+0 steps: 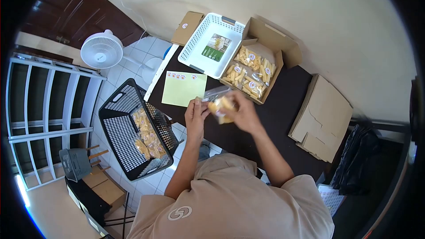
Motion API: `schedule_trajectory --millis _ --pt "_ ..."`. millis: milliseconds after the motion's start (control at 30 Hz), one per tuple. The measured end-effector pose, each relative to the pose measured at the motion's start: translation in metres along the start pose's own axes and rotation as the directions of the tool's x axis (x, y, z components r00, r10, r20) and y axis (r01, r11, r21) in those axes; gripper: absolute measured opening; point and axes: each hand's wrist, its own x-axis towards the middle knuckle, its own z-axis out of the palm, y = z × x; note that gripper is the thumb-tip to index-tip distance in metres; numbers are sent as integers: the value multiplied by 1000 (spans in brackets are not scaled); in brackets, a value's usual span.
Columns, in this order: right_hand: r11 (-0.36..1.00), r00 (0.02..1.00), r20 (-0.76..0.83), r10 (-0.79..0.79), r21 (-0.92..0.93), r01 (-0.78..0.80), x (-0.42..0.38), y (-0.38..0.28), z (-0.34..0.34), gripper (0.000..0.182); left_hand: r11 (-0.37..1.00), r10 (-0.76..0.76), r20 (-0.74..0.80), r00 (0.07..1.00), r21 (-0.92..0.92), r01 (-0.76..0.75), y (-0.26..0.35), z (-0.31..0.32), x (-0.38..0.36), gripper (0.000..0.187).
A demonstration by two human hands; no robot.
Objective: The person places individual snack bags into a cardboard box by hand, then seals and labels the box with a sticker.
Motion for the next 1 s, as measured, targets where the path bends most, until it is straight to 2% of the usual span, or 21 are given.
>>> schedule_trajectory --millis 33,67,100,167,267,300,367,433,500,533,567,633,700,767,800,867,900,933,967,1000 --pt "1000 997 -76 -29 3 29 8 18 -10 41 995 -80 -7 997 62 80 2 -3 0 20" --pt "996 996 -88 -19 -87 11 20 31 -28 41 982 -97 -2 995 161 96 -2 -17 4 22" --pt "985 995 -102 -9 -175 -10 31 41 -48 41 982 -98 -14 995 158 99 0 -28 4 22" --pt "975 993 -117 22 -215 -47 50 47 -83 38 964 -130 -15 991 232 129 4 -48 6 22" --pt "883 992 -121 -29 -468 -31 73 46 -109 30 963 -133 -63 989 227 144 1 -74 5 20" --pt "882 993 -113 -30 -471 -27 82 55 -110 30 956 -151 -88 985 241 168 1 -79 3 20" --pt "837 999 -40 14 -546 -33 98 74 -111 30 957 -153 -104 983 231 174 0 -87 -1 19" --pt "841 999 5 43 -541 -34 106 96 -111 32 949 -155 -93 983 261 175 1 -96 -7 18" --pt "713 965 100 242 -693 -107 113 111 -103 34 946 -150 -89 985 276 169 -2 -110 -11 18" --pt "699 983 51 175 -710 -87 109 116 -95 31 940 -149 -79 986 298 166 -3 -117 -12 19" --pt "695 983 59 173 -714 -79 106 120 -91 31 943 -147 -85 986 290 165 -4 -125 -14 19" --pt "432 989 -98 111 -892 -136 97 103 -76 48 937 -130 -112 985 310 159 -4 -140 -17 19" --pt "454 991 -124 45 -881 -131 82 88 -64 53 940 -123 -132 984 303 159 -6 -158 -20 19" --pt "510 950 -197 -243 -859 -48 72 84 -47 56 931 -116 -191 975 320 174 -3 -174 -23 16" --pt "448 944 -157 -292 -894 -10 67 94 -40 60 927 -106 -204 973 333 171 -3 -182 -25 17" --pt "309 994 -102 -42 -947 -84 53 108 -21 63 931 -80 -237 968 328 158 -5 -199 -31 17" --pt "119 995 -49 -84 -992 -39 48 122 -14 63 932 -72 -275 959 324 163 -8 -207 -34 18" --pt "36 979 10 -204 -999 18 45 130 -12 60 934 -48 -276 960 327 141 -9 -217 -38 17" --pt "121 972 29 -235 -991 58 48 144 -18 58 936 -28 -275 961 331 122 -10 -228 -42 17" --pt "171 985 12 -171 -984 41 53 147 -24 57 943 -5 -354 935 309 122 -11 -239 -48 17"
